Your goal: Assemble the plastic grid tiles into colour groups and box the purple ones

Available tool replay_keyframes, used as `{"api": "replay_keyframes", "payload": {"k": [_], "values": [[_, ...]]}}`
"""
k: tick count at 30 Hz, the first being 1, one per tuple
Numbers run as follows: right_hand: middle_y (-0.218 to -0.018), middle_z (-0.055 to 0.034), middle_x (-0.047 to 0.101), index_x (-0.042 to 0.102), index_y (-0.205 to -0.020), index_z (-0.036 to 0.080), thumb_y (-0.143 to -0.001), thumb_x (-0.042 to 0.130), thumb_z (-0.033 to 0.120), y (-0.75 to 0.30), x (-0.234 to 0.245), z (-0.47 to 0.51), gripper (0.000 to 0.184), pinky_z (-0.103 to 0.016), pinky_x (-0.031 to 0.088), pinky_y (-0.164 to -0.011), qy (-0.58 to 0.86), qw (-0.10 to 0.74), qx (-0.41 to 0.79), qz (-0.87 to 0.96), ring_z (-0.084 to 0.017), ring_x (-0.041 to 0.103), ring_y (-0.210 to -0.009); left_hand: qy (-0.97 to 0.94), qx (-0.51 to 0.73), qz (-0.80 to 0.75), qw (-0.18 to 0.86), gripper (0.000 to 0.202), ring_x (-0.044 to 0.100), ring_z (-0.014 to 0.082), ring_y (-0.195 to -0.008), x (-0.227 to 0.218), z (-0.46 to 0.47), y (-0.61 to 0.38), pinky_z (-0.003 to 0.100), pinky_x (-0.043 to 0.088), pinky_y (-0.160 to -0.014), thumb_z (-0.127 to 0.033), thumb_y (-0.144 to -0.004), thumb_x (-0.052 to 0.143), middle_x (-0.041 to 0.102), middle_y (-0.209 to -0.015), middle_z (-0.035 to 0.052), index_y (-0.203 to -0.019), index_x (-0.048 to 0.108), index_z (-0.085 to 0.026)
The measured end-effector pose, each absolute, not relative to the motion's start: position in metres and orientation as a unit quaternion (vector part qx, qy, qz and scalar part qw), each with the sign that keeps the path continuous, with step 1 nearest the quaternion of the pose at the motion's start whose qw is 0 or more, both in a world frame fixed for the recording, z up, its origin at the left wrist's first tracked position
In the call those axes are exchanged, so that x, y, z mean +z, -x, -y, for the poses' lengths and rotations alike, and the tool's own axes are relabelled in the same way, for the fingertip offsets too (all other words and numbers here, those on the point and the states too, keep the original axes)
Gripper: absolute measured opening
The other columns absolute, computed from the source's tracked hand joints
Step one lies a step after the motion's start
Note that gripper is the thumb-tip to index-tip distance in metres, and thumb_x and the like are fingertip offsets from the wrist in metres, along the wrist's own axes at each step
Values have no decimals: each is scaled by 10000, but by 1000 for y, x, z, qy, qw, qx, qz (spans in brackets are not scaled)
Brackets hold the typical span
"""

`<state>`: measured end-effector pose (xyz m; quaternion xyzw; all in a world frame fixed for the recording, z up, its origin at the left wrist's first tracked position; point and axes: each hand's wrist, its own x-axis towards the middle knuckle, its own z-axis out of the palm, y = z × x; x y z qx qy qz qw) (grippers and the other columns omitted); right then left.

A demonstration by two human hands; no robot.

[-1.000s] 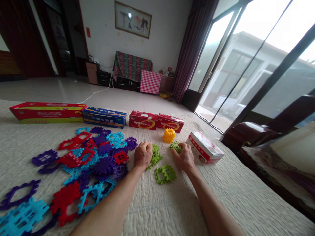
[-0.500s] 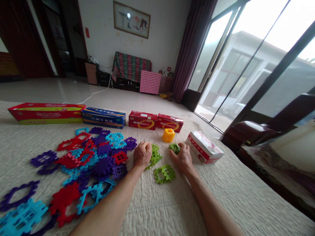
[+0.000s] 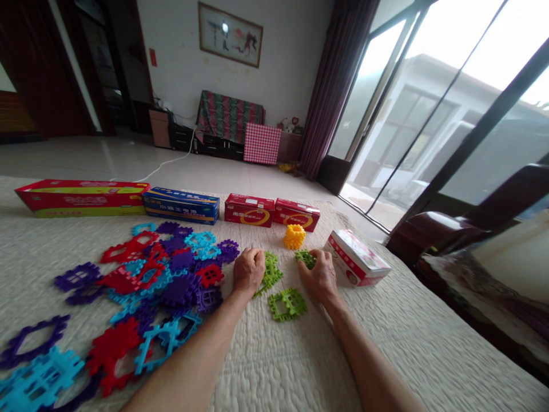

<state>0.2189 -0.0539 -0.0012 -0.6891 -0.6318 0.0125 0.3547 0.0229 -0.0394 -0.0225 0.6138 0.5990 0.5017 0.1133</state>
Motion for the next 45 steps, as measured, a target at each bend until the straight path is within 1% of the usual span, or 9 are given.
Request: {"api": "replay_keyframes", "payload": {"k": [3, 6, 10, 15, 22, 28, 36, 41, 45], "values": [[-1037, -82, 510, 550, -1026, 188, -725, 586, 404, -219, -2, 52, 373, -370, 457, -835, 685, 376, 8, 624, -242, 544, -946, -614, 499, -600, 118, 271, 603, 155, -756, -22, 39, -23, 254, 403, -725, -214, -850, 458, 679, -777, 54, -722, 694, -180], [-1041, -78, 511, 556, -1014, 187, -713, 602, 437, -220, -4, 50, 394, -362, 459, -823, 693, 393, -4, 604, -243, 545, -947, -614, 495, -603, 120, 270, 606, 157, -763, -22, 40, -23, 256, 405, -727, -212, -852, 457, 683, -784, 53, -737, 699, -181], [-1042, -83, 506, 556, -1019, 186, -712, 603, 481, -221, -6, 49, 428, -370, 461, -814, 710, 383, 2, 591, -252, 546, -945, -615, 493, -604, 119, 274, 607, 157, -768, -21, 40, -23, 257, 408, -733, -215, -856, 455, 684, -791, 51, -735, 699, -186], [-1094, -101, 487, 532, -1083, 177, -702, 618, 493, -221, -8, 49, 502, -376, 470, -826, 715, 371, 12, 592, -257, 546, -977, -616, 496, -599, 125, 275, 610, 156, -776, -22, 40, -23, 255, 413, -741, -225, -861, 457, 684, -799, 52, -735, 698, -184], [-1197, -117, 458, 477, -1200, 188, -700, 617, 414, -220, -12, 49, 567, -406, 469, -882, 702, 350, 24, 620, -271, 536, -1064, -615, 500, -598, 119, 270, 610, 157, -770, -22, 40, -22, 253, 414, -733, -225, -860, 463, 680, -787, 51, -742, 703, -183], [-1180, -124, 476, 484, -1206, 172, -707, 597, 337, -221, -13, 47, 537, -419, 464, -908, 695, 353, 24, 626, -277, 539, -1067, -617, 502, -595, 117, 279, 610, 156, -757, -23, 40, -22, 257, 411, -724, -220, -860, 458, 677, -776, 51, -721, 697, -182], [-1132, -121, 495, 507, -1187, 168, -692, 590, 300, -226, -17, 44, 519, -412, 480, -896, 677, 372, 10, 635, -269, 545, -1033, -613, 504, -595, 123, 272, 620, 161, -785, -22, 39, -22, 259, 420, -746, -226, -857, 460, 688, -799, 54, -734, 699, -188], [-1150, -133, 499, 505, -1205, 160, -684, 588, 282, -231, -19, 43, 541, -426, 475, -917, 671, 370, 11, 642, -274, 542, -1051, -613, 508, -592, 126, 273, 627, 161, -803, -23, 39, -22, 256, 428, -762, -226, -856, 457, 695, -815, 55, -744, 703, -191], [-1251, -166, 467, 494, -1225, 136, -667, 602, 269, -230, -11, 48, 584, -465, 427, -984, 639, 368, -22, 676, -310, 481, -1159, -609, 509, -595, 125, 267, 629, 167, -799, -24, 38, -23, 259, 432, -751, -229, -854, 458, 702, -829, 60, -785, 712, -183]]}}
